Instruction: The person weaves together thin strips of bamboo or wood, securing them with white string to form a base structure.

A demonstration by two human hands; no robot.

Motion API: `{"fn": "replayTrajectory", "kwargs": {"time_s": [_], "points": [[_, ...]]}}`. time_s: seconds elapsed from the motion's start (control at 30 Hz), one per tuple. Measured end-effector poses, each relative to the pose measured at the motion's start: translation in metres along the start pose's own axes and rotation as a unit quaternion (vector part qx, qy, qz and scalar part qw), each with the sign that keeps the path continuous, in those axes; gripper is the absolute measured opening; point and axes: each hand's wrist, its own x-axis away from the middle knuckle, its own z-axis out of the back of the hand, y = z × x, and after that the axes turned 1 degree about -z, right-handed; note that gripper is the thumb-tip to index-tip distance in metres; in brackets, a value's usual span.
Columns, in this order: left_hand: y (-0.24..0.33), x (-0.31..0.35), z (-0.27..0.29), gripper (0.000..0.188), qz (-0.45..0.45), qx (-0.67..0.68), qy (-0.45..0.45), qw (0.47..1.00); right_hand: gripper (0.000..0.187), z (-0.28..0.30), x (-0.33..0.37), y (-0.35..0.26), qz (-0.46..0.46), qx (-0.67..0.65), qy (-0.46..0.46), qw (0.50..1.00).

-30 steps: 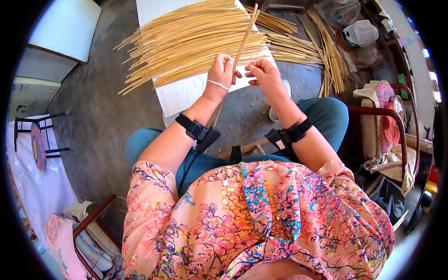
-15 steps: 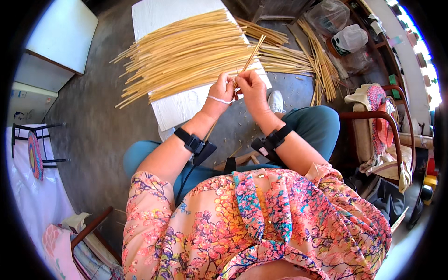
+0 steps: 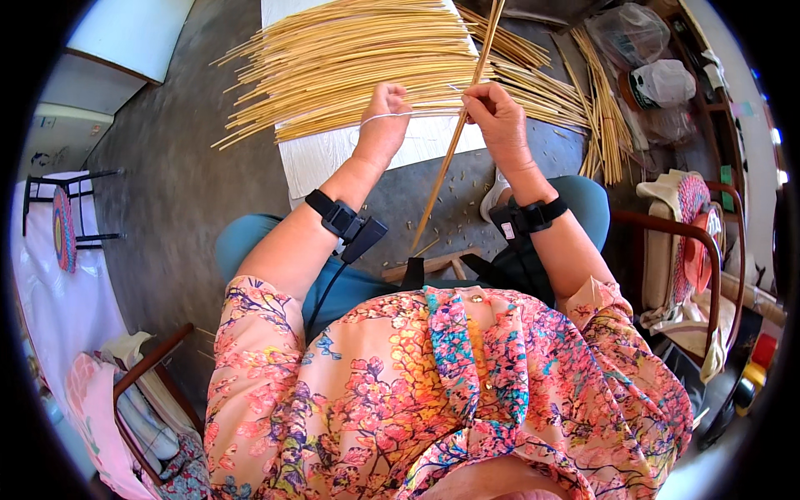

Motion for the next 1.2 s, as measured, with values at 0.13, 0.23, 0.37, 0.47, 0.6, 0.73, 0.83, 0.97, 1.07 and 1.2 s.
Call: {"fn": "replayTrajectory", "kwargs": {"time_s": [0.13,0.23,0.37,0.47,0.6,0.73,0.83,0.97,1.07,1.2], "points": [[0.018,0.007,0.01,0.023,-0.224,0.045,0.084,0.97,0.007,-0.008,0.005,-0.009,0.044,0.0,-0.008,0.999],[0.031,0.02,0.012,0.027,-0.17,0.098,0.03,0.98,0.006,-0.02,0.011,-0.017,0.065,-0.013,0.014,0.998],[0.04,0.033,0.011,0.023,-0.204,0.007,0.028,0.979,0.007,-0.03,0.01,-0.025,0.121,0.021,0.026,0.992],[0.041,0.036,0.002,0.024,-0.137,0.178,-0.049,0.973,0.007,-0.032,0.012,-0.028,0.107,0.018,0.027,0.994],[0.053,0.041,0.01,0.023,0.075,0.305,-0.201,0.928,0.008,-0.034,0.014,-0.03,0.08,0.003,0.045,0.996],[0.052,0.04,0.011,0.018,0.114,0.341,-0.224,0.906,0.009,-0.032,0.014,-0.025,0.06,-0.032,0.052,0.996],[0.052,0.04,0.011,0.014,0.104,0.321,-0.19,0.922,0.009,-0.035,0.019,-0.035,0.031,-0.083,0.061,0.994],[0.055,0.042,0.013,0.012,0.093,0.273,-0.142,0.947,0.009,-0.034,0.02,-0.033,-0.023,-0.083,0.055,0.995],[0.05,0.037,0.017,0.011,0.076,0.224,-0.11,0.965,0.007,-0.031,0.022,-0.042,-0.07,-0.041,0.047,0.996],[0.051,0.032,0.02,0.01,0.055,0.158,-0.102,0.981,0.005,-0.022,0.024,-0.048,-0.097,-0.095,0.01,0.991]]}}
